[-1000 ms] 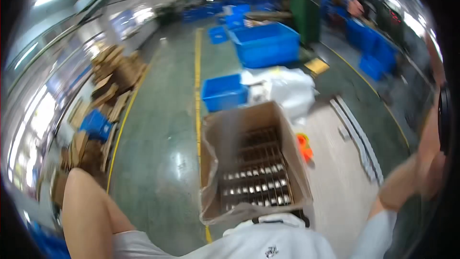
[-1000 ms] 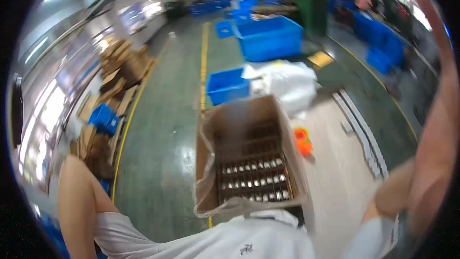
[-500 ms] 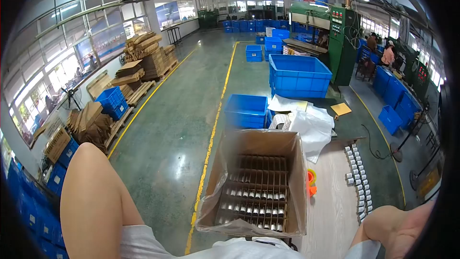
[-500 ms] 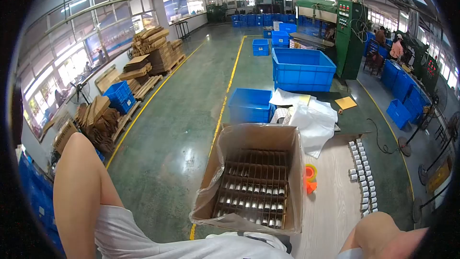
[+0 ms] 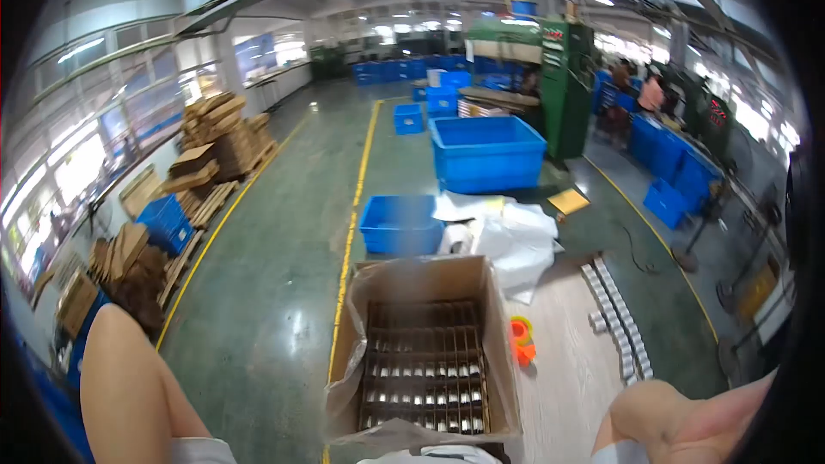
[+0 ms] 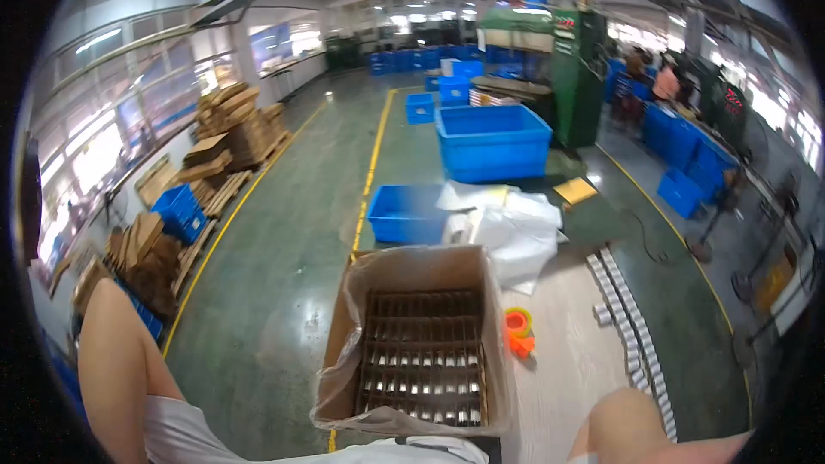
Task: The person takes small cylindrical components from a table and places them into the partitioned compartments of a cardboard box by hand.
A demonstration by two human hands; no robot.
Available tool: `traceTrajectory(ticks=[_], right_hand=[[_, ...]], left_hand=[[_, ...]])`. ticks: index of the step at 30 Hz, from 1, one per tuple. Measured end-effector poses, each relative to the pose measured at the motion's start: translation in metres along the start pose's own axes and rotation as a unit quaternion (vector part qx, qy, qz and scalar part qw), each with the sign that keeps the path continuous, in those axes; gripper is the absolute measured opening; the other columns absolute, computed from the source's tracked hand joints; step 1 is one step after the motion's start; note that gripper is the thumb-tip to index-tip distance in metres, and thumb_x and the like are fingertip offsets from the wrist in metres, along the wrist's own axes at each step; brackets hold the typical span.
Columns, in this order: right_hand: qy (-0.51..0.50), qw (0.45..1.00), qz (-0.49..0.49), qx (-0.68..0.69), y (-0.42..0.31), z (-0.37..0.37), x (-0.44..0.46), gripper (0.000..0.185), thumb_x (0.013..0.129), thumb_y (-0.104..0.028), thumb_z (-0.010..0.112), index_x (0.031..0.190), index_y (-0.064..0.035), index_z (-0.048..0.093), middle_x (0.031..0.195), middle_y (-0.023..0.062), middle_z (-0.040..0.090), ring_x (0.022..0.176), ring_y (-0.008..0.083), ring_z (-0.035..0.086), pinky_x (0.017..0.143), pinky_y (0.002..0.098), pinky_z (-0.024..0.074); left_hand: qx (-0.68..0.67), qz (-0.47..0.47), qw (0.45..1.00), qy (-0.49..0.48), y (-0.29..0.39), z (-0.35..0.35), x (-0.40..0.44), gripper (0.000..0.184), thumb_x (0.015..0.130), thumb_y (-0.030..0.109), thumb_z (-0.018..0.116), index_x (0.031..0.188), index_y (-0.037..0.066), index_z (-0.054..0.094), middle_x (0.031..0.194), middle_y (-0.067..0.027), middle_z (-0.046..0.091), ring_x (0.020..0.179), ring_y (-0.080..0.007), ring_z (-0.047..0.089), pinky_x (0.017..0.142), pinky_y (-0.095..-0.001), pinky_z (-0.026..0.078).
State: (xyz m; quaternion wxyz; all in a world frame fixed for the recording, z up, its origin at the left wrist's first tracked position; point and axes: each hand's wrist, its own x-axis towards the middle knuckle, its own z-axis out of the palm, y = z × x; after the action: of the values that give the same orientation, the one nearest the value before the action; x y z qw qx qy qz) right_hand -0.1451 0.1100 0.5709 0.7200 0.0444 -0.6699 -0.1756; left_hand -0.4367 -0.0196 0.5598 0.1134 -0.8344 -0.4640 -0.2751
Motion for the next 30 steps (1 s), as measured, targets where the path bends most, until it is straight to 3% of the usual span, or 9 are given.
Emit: traceTrajectory(ticks=[11,17,20,22,24,25,27,29,30], right_hand=[[0.06,0.997,-0.031,-0.04,-0.007,-0.013,0.013,0.039,0.087,-0.024,0.037,0.111,0.0059,0.047,0.119,0.0262,0.044,0.111,0.0436,0.044,0.099,0.0657,0.0218],[0.202,0.973,-0.082,-0.069,-0.009,-0.009,0.029,0.039,0.087,-0.024,0.037,0.11,0.0058,0.047,0.119,0.026,0.044,0.111,0.0438,0.044,0.099,0.0657,0.0217],[0.268,0.955,-0.053,-0.114,-0.001,-0.01,0.017,0.039,0.087,-0.023,0.037,0.11,0.0058,0.047,0.12,0.0259,0.044,0.111,0.0439,0.044,0.099,0.0657,0.0216],[0.202,0.966,0.015,-0.162,0.012,-0.034,-0.019,0.041,0.091,-0.029,0.039,0.113,0.0046,0.047,0.115,0.0184,0.045,0.101,0.0311,0.054,0.092,0.0459,0.0407],[0.093,0.958,0.102,-0.251,0.018,-0.038,-0.059,0.025,0.086,-0.018,0.046,0.098,0.0012,0.057,0.11,0.017,0.049,0.106,0.0343,0.051,0.096,0.0498,0.0363],[0.004,0.942,0.121,-0.314,0.022,-0.04,-0.069,0.017,0.082,-0.006,0.049,0.093,0.0024,0.059,0.106,0.0155,0.051,0.104,0.0306,0.052,0.09,0.0416,0.0426],[-0.095,0.891,0.289,-0.337,0.025,-0.055,-0.101,0.019,0.078,0.003,0.051,0.094,0.0018,0.06,0.107,0.0151,0.052,0.098,0.0266,0.053,0.08,0.0322,0.0458],[-0.072,0.867,0.416,-0.265,0.029,-0.082,-0.147,0.019,0.077,0.005,0.052,0.093,0.0,0.061,0.106,0.0143,0.053,0.093,0.023,0.053,0.073,0.0279,0.0453],[-0.076,0.843,0.446,-0.291,0.026,-0.092,-0.169,0.018,0.077,0.004,0.053,0.092,-0.0008,0.061,0.103,0.0135,0.054,0.092,0.0232,0.054,0.073,0.0285,0.0454]], left_hand=[[-0.024,0.019,1.0,0.003,-0.003,0.012,0.011,0.021,0.086,0.02,0.045,0.095,0.005,0.057,0.092,-0.011,0.059,0.082,-0.0216,0.056,0.073,-0.0342,0.046],[-0.055,0.049,0.997,0.024,-0.011,0.028,0.025,0.021,0.086,0.019,0.045,0.094,0.005,0.057,0.092,-0.0109,0.059,0.082,-0.0216,0.056,0.073,-0.0343,0.046],[-0.08,0.069,0.994,0.025,-0.018,0.037,0.036,0.021,0.086,0.019,0.045,0.094,0.005,0.057,0.092,-0.0109,0.059,0.082,-0.0216,0.056,0.073,-0.0343,0.046],[-0.099,0.085,0.991,0.025,-0.024,0.044,0.045,0.02,0.086,0.019,0.045,0.094,0.005,0.057,0.092,-0.0109,0.059,0.082,-0.0216,0.056,0.073,-0.0343,0.046],[-0.124,0.108,0.986,0.019,-0.033,0.054,0.061,0.02,0.086,0.019,0.045,0.094,0.005,0.057,0.092,-0.0109,0.059,0.082,-0.0217,0.056,0.073,-0.0343,0.046],[-0.141,0.12,0.983,0.017,-0.036,0.061,0.071,0.02,0.086,0.019,0.045,0.094,0.005,0.057,0.092,-0.0108,0.059,0.082,-0.0217,0.056,0.073,-0.0343,0.046],[-0.174,0.141,0.974,0.008,-0.042,0.074,0.089,0.02,0.086,0.019,0.045,0.094,0.005,0.057,0.092,-0.0108,0.059,0.082,-0.0217,0.056,0.073,-0.0343,0.046],[-0.196,0.157,0.968,0.008,-0.045,0.085,0.102,0.02,0.086,0.019,0.045,0.094,0.005,0.057,0.092,-0.0108,0.059,0.082,-0.0217,0.056,0.073,-0.0343,0.046],[-0.205,0.164,0.965,0.009,-0.044,0.094,0.108,0.02,0.086,0.019,0.045,0.094,0.005,0.057,0.092,-0.0108,0.058,0.082,-0.0217,0.056,0.073,-0.0343,0.046]])
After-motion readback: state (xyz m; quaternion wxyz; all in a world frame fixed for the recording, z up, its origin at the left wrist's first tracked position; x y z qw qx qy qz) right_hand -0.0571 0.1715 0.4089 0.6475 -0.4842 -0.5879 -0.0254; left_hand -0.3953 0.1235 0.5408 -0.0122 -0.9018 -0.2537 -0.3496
